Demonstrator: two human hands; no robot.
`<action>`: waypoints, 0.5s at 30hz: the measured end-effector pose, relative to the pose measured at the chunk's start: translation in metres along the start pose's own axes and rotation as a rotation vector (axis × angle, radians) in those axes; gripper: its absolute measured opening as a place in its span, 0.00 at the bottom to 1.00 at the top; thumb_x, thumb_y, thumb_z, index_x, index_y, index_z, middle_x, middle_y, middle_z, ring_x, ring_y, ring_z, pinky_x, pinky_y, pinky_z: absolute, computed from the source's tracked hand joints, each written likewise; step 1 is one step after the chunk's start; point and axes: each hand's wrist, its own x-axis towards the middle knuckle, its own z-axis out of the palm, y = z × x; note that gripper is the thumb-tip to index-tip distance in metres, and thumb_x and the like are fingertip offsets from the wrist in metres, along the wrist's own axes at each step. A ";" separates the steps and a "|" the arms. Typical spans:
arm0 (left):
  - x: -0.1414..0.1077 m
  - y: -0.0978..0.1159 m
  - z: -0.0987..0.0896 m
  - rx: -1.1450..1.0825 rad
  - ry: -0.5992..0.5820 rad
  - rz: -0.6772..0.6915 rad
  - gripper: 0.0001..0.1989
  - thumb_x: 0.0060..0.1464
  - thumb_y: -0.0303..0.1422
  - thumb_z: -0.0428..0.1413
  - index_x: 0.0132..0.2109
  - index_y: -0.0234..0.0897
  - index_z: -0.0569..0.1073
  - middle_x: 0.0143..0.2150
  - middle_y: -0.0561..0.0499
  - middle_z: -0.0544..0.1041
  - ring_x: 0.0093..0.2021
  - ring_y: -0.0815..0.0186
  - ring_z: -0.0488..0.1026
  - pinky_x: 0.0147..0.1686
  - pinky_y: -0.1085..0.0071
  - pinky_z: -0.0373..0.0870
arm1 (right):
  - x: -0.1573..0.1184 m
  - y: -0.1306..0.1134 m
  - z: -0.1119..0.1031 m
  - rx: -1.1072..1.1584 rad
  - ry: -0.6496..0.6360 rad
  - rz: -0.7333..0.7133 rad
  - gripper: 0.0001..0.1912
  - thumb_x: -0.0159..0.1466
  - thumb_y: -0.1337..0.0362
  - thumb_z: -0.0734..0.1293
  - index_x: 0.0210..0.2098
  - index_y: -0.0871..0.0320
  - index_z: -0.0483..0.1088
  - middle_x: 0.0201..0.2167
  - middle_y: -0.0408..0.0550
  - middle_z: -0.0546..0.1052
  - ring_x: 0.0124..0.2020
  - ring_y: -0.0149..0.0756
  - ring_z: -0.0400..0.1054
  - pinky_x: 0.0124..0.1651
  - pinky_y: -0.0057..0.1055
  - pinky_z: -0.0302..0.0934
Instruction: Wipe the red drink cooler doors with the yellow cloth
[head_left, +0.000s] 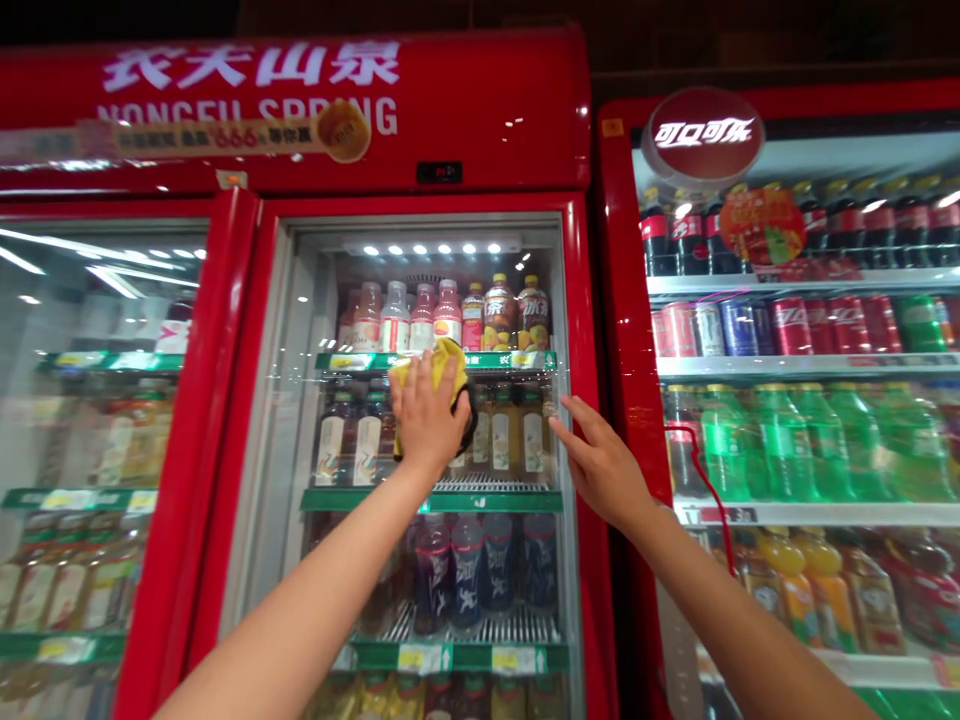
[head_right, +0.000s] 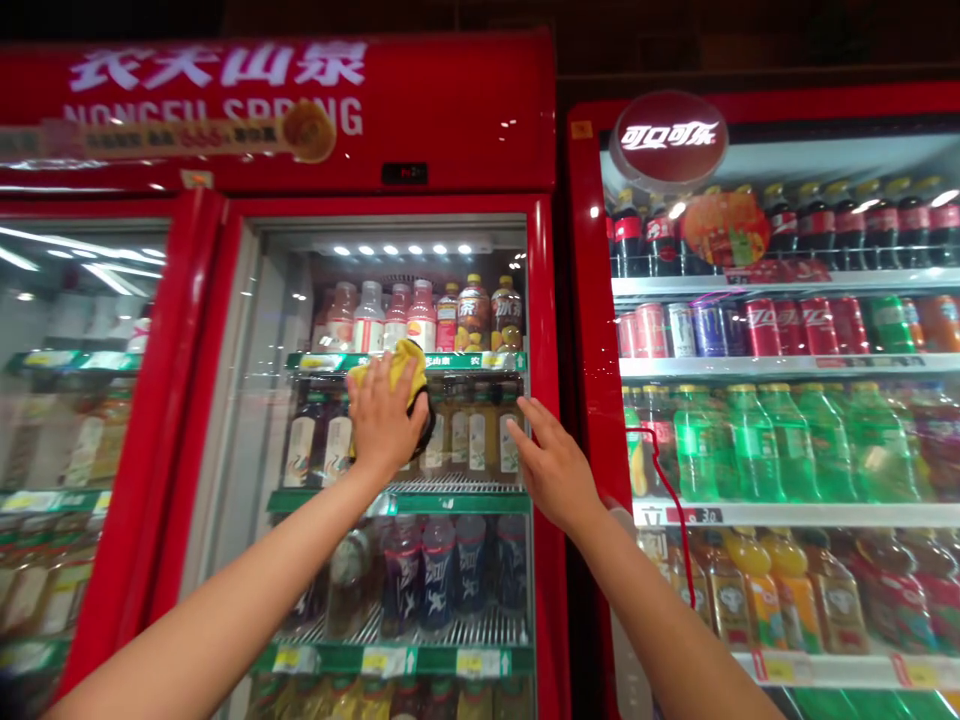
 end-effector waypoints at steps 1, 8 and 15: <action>-0.012 0.004 -0.001 0.001 -0.018 0.057 0.28 0.63 0.37 0.52 0.68 0.41 0.64 0.73 0.38 0.58 0.73 0.48 0.53 0.71 0.40 0.44 | -0.002 0.000 0.001 -0.010 -0.011 -0.010 0.30 0.65 0.78 0.58 0.63 0.51 0.67 0.68 0.56 0.64 0.71 0.45 0.55 0.64 0.53 0.64; -0.007 -0.008 -0.003 -0.040 -0.150 0.279 0.30 0.61 0.38 0.55 0.69 0.46 0.62 0.73 0.45 0.59 0.73 0.55 0.54 0.73 0.48 0.42 | 0.015 -0.013 0.021 -0.004 -0.031 0.006 0.33 0.65 0.76 0.58 0.68 0.51 0.61 0.68 0.56 0.65 0.71 0.47 0.55 0.66 0.55 0.63; -0.045 -0.079 -0.029 0.101 -0.057 -0.073 0.28 0.65 0.37 0.50 0.70 0.39 0.61 0.74 0.38 0.55 0.74 0.49 0.52 0.70 0.42 0.48 | 0.003 -0.036 0.028 -0.166 -0.122 0.020 0.26 0.68 0.72 0.61 0.64 0.52 0.66 0.70 0.57 0.61 0.71 0.53 0.53 0.69 0.64 0.50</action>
